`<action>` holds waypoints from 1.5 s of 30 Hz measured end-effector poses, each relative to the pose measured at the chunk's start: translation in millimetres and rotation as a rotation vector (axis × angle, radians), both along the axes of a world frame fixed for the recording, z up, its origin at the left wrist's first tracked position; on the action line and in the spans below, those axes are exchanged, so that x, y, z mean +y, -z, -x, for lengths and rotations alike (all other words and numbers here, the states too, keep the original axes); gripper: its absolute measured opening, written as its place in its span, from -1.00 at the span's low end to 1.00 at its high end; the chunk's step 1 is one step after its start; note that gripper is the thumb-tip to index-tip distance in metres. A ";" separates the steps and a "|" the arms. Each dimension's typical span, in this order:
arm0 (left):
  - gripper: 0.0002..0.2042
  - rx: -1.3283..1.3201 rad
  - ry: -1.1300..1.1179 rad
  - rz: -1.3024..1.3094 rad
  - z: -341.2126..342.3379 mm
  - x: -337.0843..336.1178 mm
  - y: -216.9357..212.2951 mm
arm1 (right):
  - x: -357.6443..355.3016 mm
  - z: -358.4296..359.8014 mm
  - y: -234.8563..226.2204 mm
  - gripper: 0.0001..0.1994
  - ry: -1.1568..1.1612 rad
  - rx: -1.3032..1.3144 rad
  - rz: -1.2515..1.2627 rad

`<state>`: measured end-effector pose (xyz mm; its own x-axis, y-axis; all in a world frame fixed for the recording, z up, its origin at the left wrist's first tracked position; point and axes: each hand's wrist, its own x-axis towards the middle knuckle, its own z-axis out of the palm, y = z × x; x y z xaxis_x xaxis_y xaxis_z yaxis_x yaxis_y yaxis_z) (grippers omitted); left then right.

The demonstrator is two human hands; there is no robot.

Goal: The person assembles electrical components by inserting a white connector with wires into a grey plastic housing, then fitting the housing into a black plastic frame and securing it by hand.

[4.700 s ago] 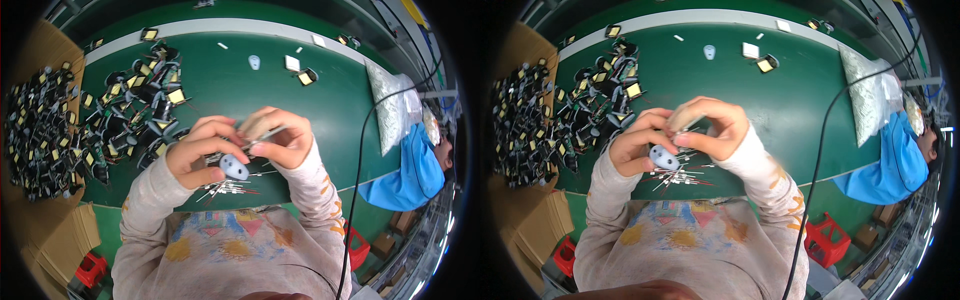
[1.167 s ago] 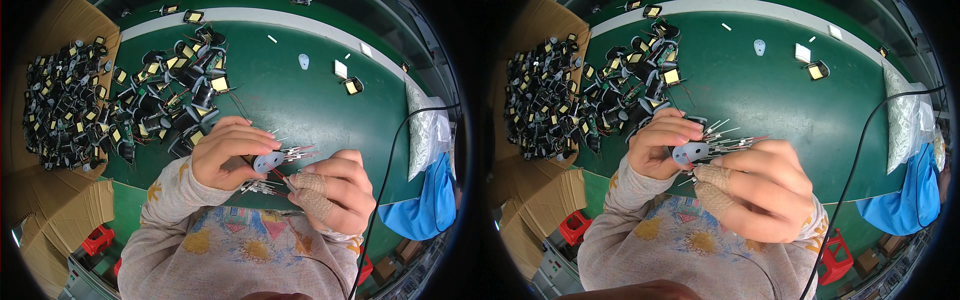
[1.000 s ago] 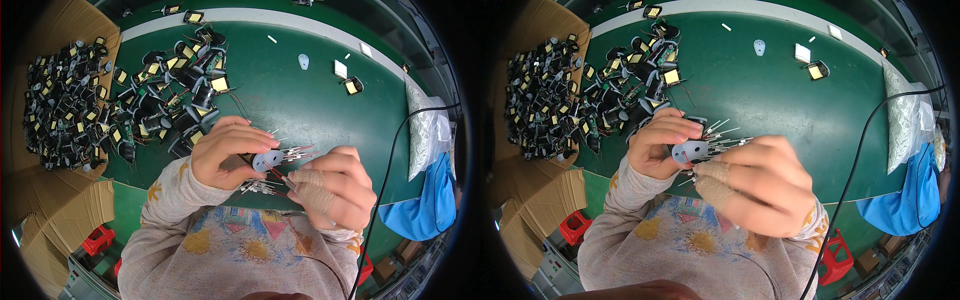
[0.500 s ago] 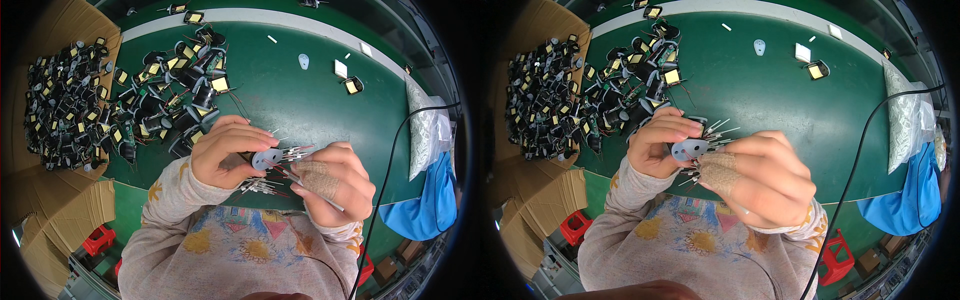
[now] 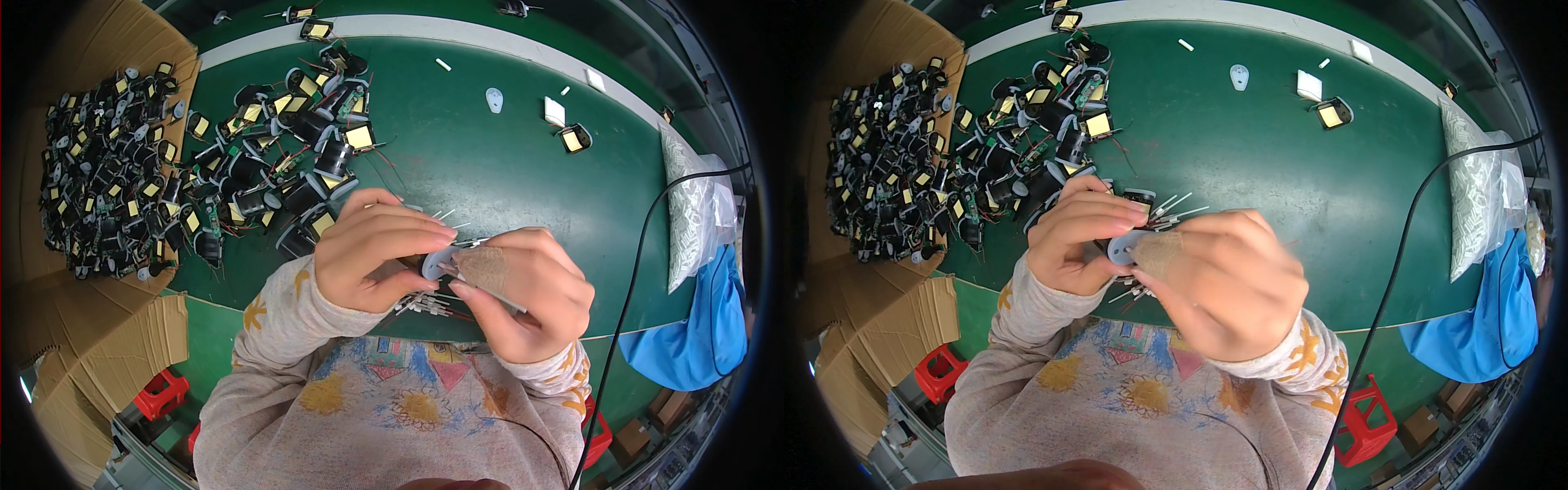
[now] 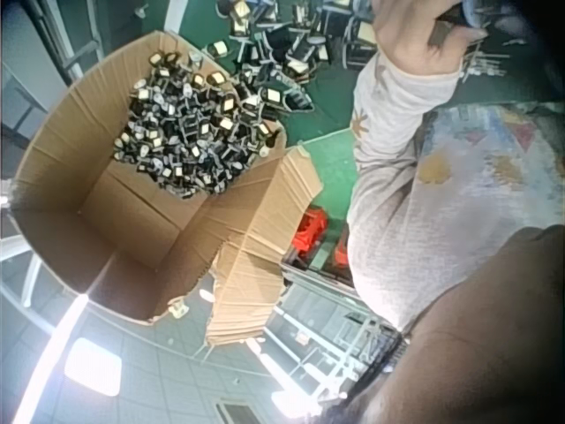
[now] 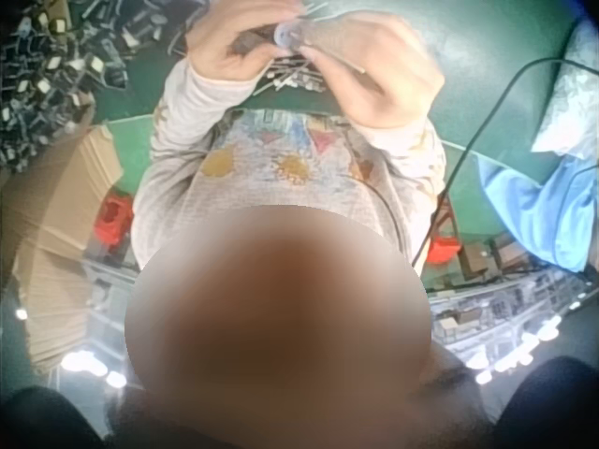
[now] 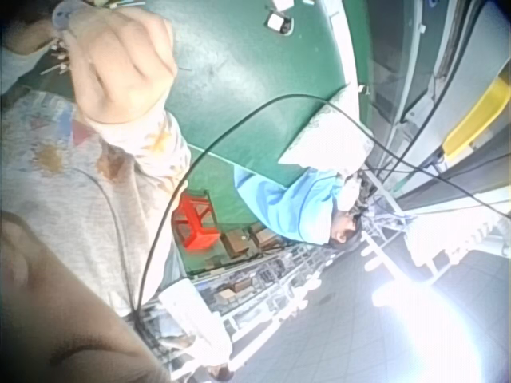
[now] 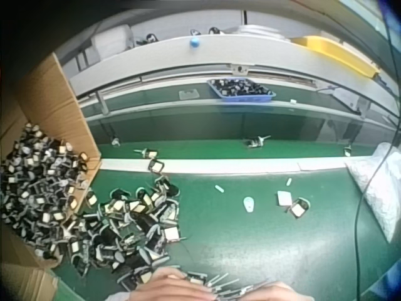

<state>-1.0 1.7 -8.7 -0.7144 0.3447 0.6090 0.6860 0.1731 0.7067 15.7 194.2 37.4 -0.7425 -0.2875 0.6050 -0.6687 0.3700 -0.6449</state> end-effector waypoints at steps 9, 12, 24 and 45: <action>-0.69 -0.085 0.048 -0.139 -4.0 4.3 1.4 | 5.9 -1.3 -0.5 -0.76 0.030 -0.075 -0.082; -0.76 -0.234 0.082 -0.206 -14.2 5.4 0.4 | 3.3 -3.1 2.0 -0.72 0.086 0.062 -0.151; -0.83 -0.250 0.100 -0.045 -19.8 2.4 -7.2 | -0.7 -0.8 11.1 -0.67 0.004 -0.036 0.017; -0.87 -0.857 0.081 -0.469 12.5 19.2 -32.6 | 4.5 29.0 24.7 -0.86 0.029 -0.621 0.504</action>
<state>-13.5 21.0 23.9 -0.9634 0.2675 -0.0169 -0.0939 -0.2776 0.9561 -13.3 198.7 12.7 -0.9894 -0.0647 0.1303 -0.1270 -0.0532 -0.9905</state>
